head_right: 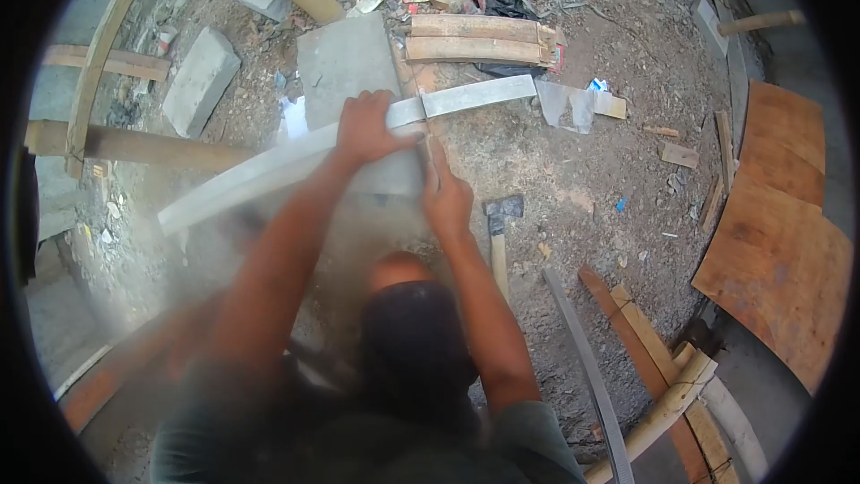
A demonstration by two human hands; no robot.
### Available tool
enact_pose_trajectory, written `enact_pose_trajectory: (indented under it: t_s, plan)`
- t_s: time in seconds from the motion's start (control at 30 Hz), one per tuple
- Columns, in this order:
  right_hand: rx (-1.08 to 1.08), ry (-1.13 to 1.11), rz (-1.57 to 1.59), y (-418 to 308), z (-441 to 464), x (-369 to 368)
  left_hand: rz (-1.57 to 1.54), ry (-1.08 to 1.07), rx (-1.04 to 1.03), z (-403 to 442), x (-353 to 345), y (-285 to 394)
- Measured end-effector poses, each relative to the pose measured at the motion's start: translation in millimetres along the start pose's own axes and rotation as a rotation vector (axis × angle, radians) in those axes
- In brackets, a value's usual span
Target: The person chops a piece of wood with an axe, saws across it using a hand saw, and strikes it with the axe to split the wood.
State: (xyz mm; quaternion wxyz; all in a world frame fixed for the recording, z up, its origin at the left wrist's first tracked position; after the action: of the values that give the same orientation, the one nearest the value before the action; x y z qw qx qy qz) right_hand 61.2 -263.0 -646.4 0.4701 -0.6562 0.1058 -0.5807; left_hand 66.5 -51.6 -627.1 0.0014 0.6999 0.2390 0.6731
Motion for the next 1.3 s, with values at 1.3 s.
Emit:
enact_pose_trajectory:
  t_s: [1.3]
  plan:
    - [-0.114, -0.132, -0.020, -17.3, -94.9, 67.6, -0.156, 0.051, 0.094, -30.9, -17.0, 1.0]
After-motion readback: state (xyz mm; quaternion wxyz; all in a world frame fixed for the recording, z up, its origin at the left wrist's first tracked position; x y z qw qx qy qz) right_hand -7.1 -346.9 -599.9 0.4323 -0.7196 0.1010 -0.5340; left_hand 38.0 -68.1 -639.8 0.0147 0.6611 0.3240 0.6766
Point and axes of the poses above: each hand's wrist, its own z-axis towards the middle knuckle, its own x-axis out of the back of the hand, y = z × x, the point moved 4 cm from there along z, towards the middle knuckle, and after that the axes turned 5 degrees about x, right-handed, at the moved point
